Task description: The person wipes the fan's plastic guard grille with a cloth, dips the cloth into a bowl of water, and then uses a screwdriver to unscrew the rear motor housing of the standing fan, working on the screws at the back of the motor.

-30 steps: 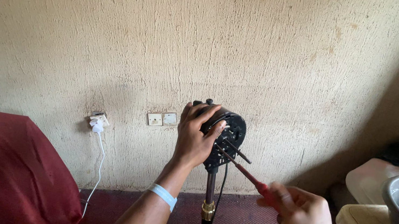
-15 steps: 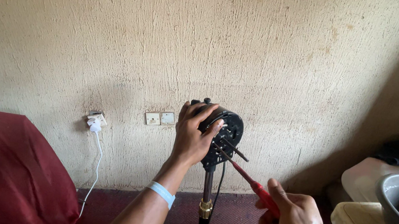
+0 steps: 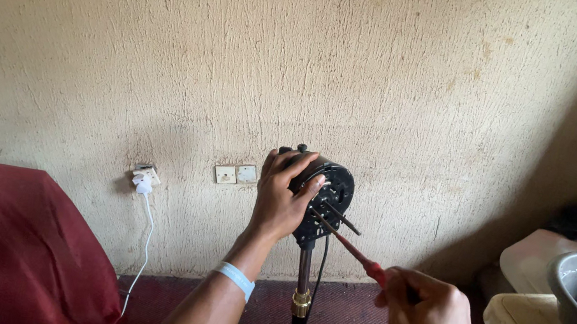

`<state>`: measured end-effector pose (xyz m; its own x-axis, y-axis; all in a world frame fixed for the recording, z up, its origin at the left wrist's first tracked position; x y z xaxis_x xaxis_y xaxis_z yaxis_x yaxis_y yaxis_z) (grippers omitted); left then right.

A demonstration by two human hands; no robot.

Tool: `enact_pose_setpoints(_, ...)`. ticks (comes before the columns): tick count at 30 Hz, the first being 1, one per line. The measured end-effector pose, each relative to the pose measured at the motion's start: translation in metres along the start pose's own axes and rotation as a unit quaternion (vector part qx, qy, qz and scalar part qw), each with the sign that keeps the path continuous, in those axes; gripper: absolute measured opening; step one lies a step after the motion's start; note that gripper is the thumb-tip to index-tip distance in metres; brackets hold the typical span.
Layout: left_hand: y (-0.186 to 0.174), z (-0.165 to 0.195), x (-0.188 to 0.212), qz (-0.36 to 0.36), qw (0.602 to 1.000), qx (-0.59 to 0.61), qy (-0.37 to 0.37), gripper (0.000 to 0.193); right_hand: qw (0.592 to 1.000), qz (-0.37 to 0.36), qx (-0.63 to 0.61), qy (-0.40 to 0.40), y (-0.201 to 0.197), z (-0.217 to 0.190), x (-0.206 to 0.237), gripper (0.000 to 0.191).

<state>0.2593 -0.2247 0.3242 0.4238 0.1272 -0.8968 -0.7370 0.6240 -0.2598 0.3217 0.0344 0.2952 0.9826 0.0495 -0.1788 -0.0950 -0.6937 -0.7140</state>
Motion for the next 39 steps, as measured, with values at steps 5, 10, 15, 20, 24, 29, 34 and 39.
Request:
enact_pose_setpoints(5,0.0,0.0,-0.002,-0.005,1.0,-0.003,-0.005,0.041,0.92,0.213,-0.057,-0.325,-0.014,-0.015,0.011,0.026)
enact_pose_setpoints(10,0.002,0.002,-0.001,-0.009,1.0,-0.005,-0.019,0.042,0.998,-0.048,0.029,0.028,-0.007,0.005,-0.009,0.038)
enact_pose_setpoints(15,0.002,0.001,-0.001,-0.019,1.0,-0.01,-0.017,0.045,0.985,0.077,-0.098,-0.122,-0.007,0.005,0.001,0.023)
enact_pose_setpoints(20,0.001,0.0,0.0,-0.044,0.998,-0.018,-0.034,0.047,0.978,0.095,-0.103,-0.156,-0.005,-0.001,0.003,0.029)
enact_pose_setpoints(24,-0.001,-0.006,0.0,-0.104,0.99,0.007,-0.091,0.051,0.996,-0.064,-0.018,0.053,-0.006,0.003,0.0,0.041)
enact_pose_setpoints(29,-0.007,-0.007,0.007,-0.104,0.995,-0.008,0.009,0.056,0.989,-0.002,-0.15,0.012,-0.009,0.001,0.0,0.023)
enact_pose_setpoints(34,-0.009,-0.013,0.015,-0.079,0.995,0.048,0.034,0.048,0.975,0.029,-0.216,-0.043,-0.001,0.004,0.0,0.024)
enact_pose_setpoints(39,-0.012,-0.021,0.018,-0.115,0.991,0.022,0.067,0.043,0.984,0.039,-0.174,-0.02,-0.002,0.002,0.004,0.025)
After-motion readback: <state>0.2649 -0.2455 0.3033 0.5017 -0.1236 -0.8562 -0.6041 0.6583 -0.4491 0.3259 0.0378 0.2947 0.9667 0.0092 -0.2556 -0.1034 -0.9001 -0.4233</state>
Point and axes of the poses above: each hand's wrist, its own x-axis away from the middle knuckle, its own y-axis out of the palm, z = x × y, the point moved 3 cm from there along -x, towards the middle knuckle, and after that the axes turned 4 degrees about x, right-handed, at the moved point
